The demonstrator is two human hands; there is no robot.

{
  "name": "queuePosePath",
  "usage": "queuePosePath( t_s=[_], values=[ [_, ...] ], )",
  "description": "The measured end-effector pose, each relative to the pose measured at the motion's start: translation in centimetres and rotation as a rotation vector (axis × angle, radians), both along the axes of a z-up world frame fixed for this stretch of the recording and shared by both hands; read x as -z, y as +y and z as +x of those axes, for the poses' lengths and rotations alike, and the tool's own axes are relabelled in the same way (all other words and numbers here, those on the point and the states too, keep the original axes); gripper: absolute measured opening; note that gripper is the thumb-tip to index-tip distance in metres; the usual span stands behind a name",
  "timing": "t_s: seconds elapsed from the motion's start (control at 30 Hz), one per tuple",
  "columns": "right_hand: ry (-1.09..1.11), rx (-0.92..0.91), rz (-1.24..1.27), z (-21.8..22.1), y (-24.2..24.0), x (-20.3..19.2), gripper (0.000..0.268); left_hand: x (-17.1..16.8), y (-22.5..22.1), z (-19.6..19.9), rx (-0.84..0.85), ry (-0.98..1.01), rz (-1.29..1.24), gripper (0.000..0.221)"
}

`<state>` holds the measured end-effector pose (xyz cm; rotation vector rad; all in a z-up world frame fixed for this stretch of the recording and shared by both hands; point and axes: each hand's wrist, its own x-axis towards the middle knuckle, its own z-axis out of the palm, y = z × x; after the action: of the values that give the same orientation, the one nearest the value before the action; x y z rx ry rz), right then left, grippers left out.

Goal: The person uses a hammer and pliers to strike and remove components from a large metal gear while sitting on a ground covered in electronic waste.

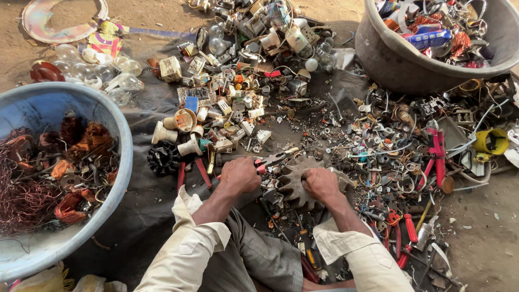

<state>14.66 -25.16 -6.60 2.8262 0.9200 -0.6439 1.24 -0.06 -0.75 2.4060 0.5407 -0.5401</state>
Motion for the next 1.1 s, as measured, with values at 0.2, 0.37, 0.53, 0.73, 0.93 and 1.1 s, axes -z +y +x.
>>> queuePosePath(
  t_s=[0.2,0.37,0.53,0.73,0.93,1.1],
  values=[
    [0.114,0.328,0.443,-1.2,-2.0,-2.9,0.025,0.0,0.4,-0.1,0.007,0.014,0.005,0.04],
    [0.603,0.912,1.285,-4.4,-4.4,-4.7,0.017,-0.5,0.1,-0.2,0.009,-0.022,0.008,0.04],
    [0.926,1.222,1.677,-7.1,-4.2,-2.9,0.015,-0.5,-0.2,-1.3,-0.003,-0.022,0.023,0.039],
    [0.747,1.462,1.824,-10.4,2.4,-5.8,0.034,0.4,-0.1,-2.5,-0.047,-0.067,0.017,0.037],
    [0.238,0.662,1.279,-11.1,8.8,-12.2,0.055,0.5,0.5,-2.9,0.027,-0.009,-0.107,0.033],
    [0.112,0.295,0.69,-6.7,2.1,-9.3,0.03,1.7,0.6,-3.4,0.304,-0.214,-0.226,0.029]
  ],
)
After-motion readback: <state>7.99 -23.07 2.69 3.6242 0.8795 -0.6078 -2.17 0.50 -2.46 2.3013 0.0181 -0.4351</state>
